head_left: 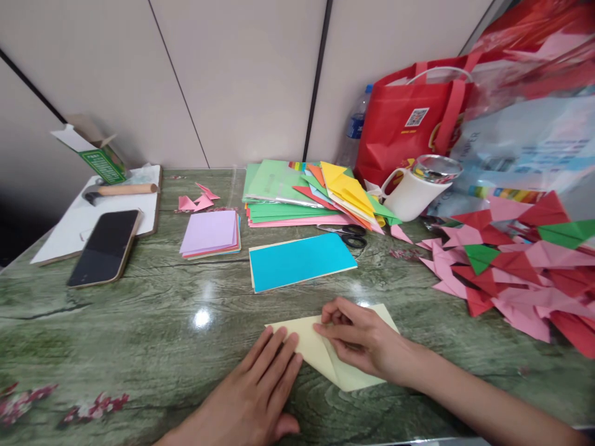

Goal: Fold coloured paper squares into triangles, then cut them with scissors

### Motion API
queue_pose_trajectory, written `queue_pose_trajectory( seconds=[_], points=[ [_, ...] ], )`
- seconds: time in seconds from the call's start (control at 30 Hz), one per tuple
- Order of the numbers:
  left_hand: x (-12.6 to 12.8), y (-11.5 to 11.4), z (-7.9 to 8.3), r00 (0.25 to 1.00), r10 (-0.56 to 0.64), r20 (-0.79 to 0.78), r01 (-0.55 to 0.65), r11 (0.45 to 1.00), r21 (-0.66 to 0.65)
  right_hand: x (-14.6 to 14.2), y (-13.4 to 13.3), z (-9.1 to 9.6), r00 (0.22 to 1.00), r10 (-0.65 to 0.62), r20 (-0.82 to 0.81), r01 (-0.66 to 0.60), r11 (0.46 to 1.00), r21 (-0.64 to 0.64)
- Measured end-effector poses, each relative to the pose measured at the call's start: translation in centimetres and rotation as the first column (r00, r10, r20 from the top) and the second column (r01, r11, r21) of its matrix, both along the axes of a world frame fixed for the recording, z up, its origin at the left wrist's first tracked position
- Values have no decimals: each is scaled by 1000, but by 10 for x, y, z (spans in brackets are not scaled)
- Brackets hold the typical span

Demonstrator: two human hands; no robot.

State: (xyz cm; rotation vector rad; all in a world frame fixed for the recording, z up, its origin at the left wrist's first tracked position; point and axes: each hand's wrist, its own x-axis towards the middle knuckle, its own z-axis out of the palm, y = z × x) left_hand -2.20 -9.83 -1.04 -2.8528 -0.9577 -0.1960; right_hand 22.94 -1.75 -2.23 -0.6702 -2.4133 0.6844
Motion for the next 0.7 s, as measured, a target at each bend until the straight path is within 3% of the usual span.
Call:
queue_pose_trajectory(
  seconds=[0.3,0.57,0.7],
  points=[
    [2,1,0,1000,8,11,-8,1000,-27,0,1,-1,1000,-9,-4,9,1000,-21],
    [1,4,0,999,48,-9,-49,986,-159,0,1,-1,1000,7,-17,-6,1000,17],
    [2,12,4,998,57,-14,-58,963,-265,2,3,5,999,19,51,-22,998,61]
  ],
)
